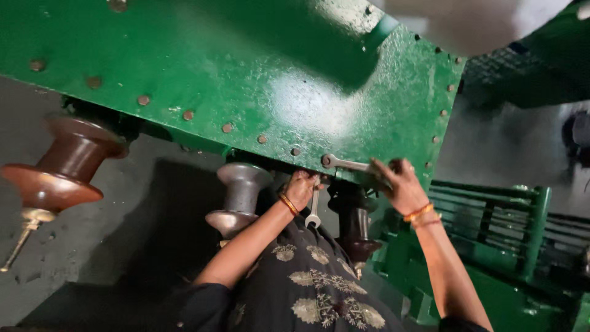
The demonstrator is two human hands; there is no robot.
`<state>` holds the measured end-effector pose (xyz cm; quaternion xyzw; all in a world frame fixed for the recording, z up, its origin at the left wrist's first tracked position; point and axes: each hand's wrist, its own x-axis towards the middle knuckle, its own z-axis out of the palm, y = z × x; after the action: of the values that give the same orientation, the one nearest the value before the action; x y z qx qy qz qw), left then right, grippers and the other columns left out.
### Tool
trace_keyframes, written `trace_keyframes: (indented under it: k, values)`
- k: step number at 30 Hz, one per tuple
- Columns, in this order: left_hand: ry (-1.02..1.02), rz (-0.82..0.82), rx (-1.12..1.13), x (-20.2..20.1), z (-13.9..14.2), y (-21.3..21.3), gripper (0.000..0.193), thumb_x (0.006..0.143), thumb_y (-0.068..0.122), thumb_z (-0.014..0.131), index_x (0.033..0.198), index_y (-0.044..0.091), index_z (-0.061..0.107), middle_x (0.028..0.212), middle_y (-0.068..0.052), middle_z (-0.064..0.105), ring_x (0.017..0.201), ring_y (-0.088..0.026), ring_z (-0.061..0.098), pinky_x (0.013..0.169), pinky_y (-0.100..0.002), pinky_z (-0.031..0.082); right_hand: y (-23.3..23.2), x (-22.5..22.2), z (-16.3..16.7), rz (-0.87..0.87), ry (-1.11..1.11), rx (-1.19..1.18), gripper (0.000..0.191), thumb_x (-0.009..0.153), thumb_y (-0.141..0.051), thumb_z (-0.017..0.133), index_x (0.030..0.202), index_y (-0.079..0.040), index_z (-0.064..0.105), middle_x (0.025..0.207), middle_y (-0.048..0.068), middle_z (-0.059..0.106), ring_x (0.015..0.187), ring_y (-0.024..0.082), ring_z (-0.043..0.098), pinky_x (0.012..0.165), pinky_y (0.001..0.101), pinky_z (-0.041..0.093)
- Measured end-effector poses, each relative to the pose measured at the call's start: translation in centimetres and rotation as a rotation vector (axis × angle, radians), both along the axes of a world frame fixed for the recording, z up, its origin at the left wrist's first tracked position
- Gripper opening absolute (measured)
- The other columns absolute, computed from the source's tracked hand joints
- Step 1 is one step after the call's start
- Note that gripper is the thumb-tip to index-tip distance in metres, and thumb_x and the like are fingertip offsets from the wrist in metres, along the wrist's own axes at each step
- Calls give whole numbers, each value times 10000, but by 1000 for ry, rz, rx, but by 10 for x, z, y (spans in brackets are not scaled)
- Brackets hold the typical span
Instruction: The person uses two wrenches to tighten bolts on a green industrial machine. They systematically move along the edge of the machine, applying torque to each bolt in sequence.
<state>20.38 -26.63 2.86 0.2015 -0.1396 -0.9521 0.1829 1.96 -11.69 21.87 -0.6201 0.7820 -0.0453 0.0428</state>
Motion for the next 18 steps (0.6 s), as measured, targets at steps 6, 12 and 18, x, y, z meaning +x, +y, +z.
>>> trace_keyframes:
  k: [6,12,18]
  values:
    - [37,-15,14,1,-5,4,185,962,-37,546,1074,49,666,1045,-70,715,942,-213,710,737,-384,573,34,61,-26,498,196,190,585,850,-119,715,1410,-280,658,777,-1,543,667,159,580,528,305,483]
    - [-107,-183,-125,0,-5,-9,207,957,24,559,1128,35,675,1043,-90,723,888,-200,695,698,-359,590,-76,123,-45,1201,121,-219,377,732,-297,649,1067,-138,719,1124,50,673,1034,209,681,749,358,565]
    - [67,13,81,6,12,-16,440,918,-40,583,1299,168,648,936,-69,647,786,-201,624,647,-370,554,-236,141,-30,1201,10,-117,279,847,-209,654,1115,-134,635,962,79,601,857,271,643,611,393,551]
